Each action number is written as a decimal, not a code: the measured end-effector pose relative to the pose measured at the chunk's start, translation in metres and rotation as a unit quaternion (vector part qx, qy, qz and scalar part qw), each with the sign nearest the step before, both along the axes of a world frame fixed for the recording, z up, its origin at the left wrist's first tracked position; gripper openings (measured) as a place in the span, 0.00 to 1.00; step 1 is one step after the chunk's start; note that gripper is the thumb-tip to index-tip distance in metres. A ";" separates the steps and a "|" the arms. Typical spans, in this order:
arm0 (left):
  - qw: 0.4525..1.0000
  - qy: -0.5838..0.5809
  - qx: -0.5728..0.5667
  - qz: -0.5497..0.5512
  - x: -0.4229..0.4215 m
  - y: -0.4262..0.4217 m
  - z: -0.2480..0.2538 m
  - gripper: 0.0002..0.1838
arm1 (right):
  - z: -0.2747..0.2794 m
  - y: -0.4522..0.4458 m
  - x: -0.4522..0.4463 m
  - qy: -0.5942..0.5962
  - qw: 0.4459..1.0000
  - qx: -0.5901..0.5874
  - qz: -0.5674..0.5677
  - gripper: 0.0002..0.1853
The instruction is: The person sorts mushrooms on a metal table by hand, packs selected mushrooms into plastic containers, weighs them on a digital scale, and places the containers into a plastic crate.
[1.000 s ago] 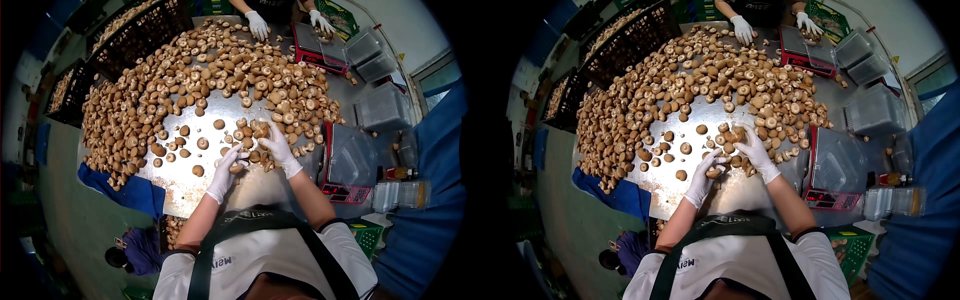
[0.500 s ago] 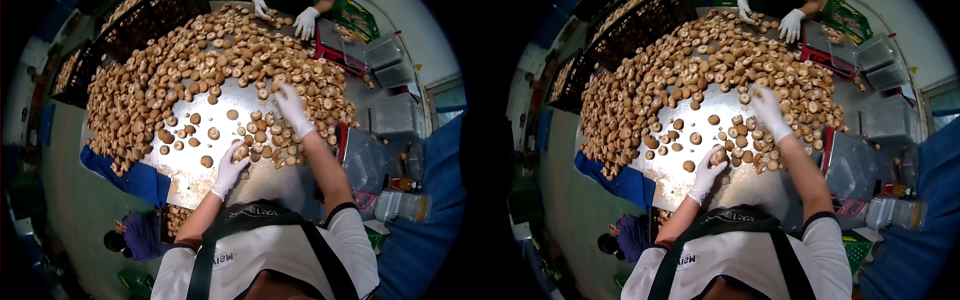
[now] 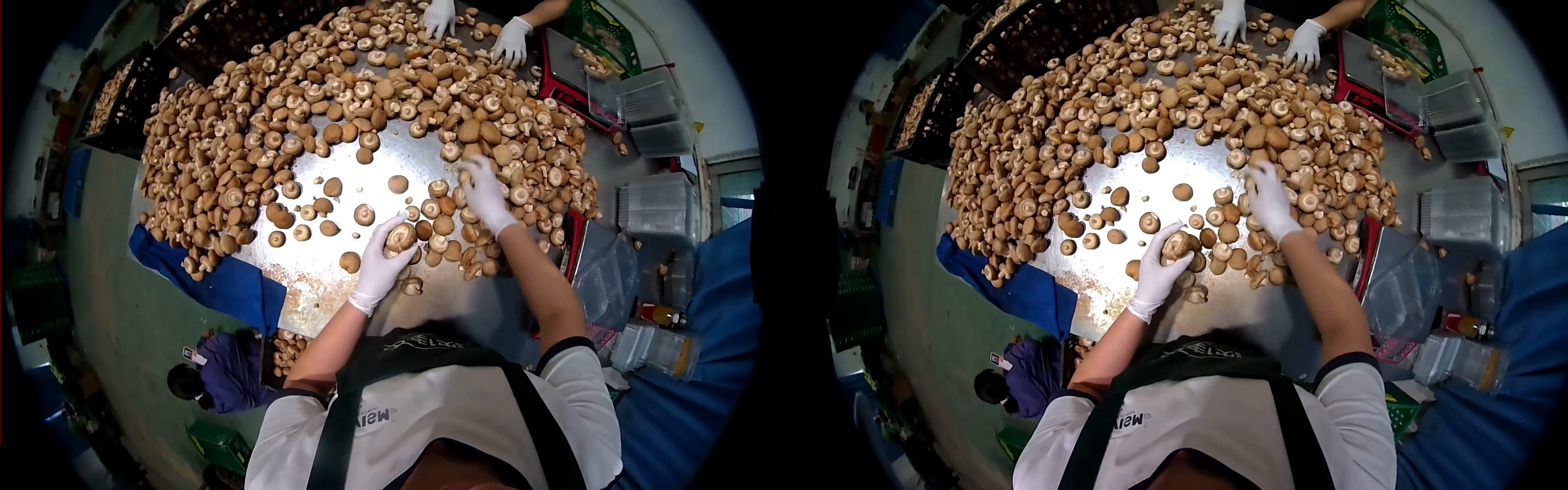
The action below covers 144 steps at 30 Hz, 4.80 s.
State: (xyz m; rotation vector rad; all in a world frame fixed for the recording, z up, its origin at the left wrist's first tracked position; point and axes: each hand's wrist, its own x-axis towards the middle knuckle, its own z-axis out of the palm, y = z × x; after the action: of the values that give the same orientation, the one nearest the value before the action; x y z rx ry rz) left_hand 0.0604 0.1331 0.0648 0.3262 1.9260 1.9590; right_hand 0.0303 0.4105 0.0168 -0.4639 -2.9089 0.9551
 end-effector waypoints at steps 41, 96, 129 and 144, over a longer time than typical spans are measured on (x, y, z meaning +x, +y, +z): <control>0.855 -0.454 0.247 -0.041 0.008 0.004 -0.023 0.22 | 0.049 0.042 0.022 -0.055 0.994 -0.090 -0.040 0.23; 0.870 0.215 -0.171 0.408 -0.029 -0.208 -0.042 0.11 | 0.043 -0.153 0.032 0.082 0.936 0.041 0.340 0.18; 0.977 -0.157 0.076 0.124 -0.121 -0.016 -0.085 0.18 | 0.038 -0.099 -0.153 0.079 0.905 0.292 0.299 0.20; 0.882 -0.340 0.300 0.127 -0.025 -0.089 -0.074 0.23 | 0.017 -0.146 -0.117 -0.027 0.954 0.159 0.252 0.18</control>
State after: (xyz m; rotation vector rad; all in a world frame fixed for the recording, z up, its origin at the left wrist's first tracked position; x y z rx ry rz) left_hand 0.0357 0.0436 -0.0090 -0.4451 0.9295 2.3725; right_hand -0.0870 0.2643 0.0342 0.2906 -3.2085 0.4777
